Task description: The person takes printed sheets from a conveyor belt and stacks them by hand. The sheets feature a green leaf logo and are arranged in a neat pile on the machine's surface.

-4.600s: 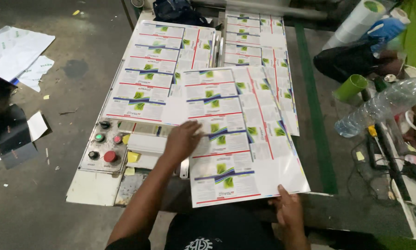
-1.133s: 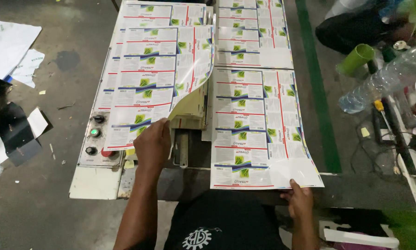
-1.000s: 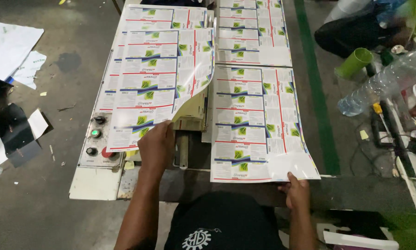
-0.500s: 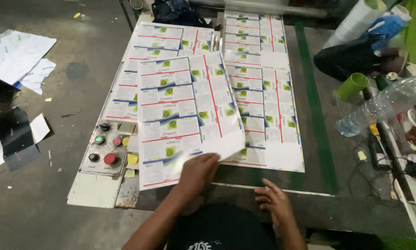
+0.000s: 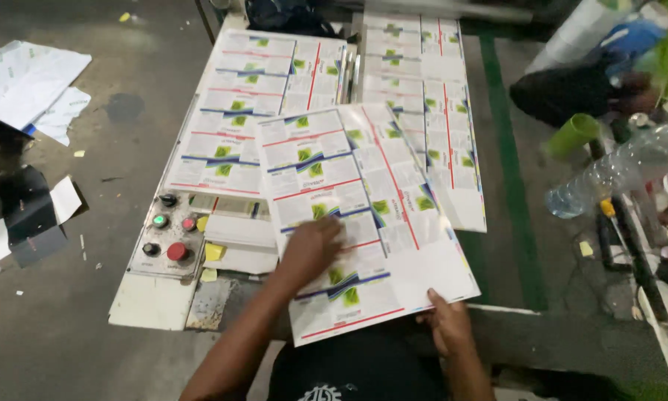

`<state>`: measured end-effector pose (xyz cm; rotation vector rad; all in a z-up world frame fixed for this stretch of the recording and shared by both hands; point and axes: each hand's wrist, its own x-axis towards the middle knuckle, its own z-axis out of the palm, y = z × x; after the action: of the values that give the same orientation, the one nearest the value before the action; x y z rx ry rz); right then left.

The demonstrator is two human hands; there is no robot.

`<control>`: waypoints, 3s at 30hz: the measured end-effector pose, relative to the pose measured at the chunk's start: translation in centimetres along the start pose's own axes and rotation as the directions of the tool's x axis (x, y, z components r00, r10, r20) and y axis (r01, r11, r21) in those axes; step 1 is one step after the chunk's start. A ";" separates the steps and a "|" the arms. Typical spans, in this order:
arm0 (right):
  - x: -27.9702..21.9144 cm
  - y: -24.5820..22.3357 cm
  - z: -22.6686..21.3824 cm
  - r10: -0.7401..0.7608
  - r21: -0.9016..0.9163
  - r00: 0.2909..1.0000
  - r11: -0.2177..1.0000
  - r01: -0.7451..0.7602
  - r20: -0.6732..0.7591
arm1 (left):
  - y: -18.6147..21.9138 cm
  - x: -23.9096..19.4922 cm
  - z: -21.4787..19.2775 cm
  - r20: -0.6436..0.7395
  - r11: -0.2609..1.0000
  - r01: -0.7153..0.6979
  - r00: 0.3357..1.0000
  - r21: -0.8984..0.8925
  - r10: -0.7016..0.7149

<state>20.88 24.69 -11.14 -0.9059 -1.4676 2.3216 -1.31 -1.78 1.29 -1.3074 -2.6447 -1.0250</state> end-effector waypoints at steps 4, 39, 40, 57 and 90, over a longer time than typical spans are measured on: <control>-0.7 0.6 -4.6 -0.062 0.057 0.996 0.996 0.066 -0.060 | -8.2 1.2 -0.1 -0.215 0.985 0.118 0.972 0.128 -0.089; -3.5 3.6 -10.7 -0.048 -0.012 0.930 0.999 0.047 -0.365 | -0.9 -2.9 -5.9 -0.543 0.960 0.245 0.829 0.137 -0.134; -2.8 3.9 -10.8 -0.050 -0.013 0.931 0.999 0.048 -0.361 | -1.2 -3.2 -5.7 -0.547 0.959 0.247 0.826 0.139 -0.134; 2.8 0.3 -6.7 0.075 -0.055 0.980 0.995 -0.086 -0.185 | 0.2 -4.0 -3.5 -0.520 1.000 0.001 0.854 0.022 0.011; -1.4 3.1 -13.6 -0.050 0.016 0.933 0.998 0.060 -0.356 | -12.6 -2.9 -0.1 -0.177 0.840 0.116 0.984 0.530 -0.024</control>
<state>30.78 32.39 -17.37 -1.1868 -1.2880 1.9988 -8.44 -9.35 -6.41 -0.9577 -2.5833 -0.3121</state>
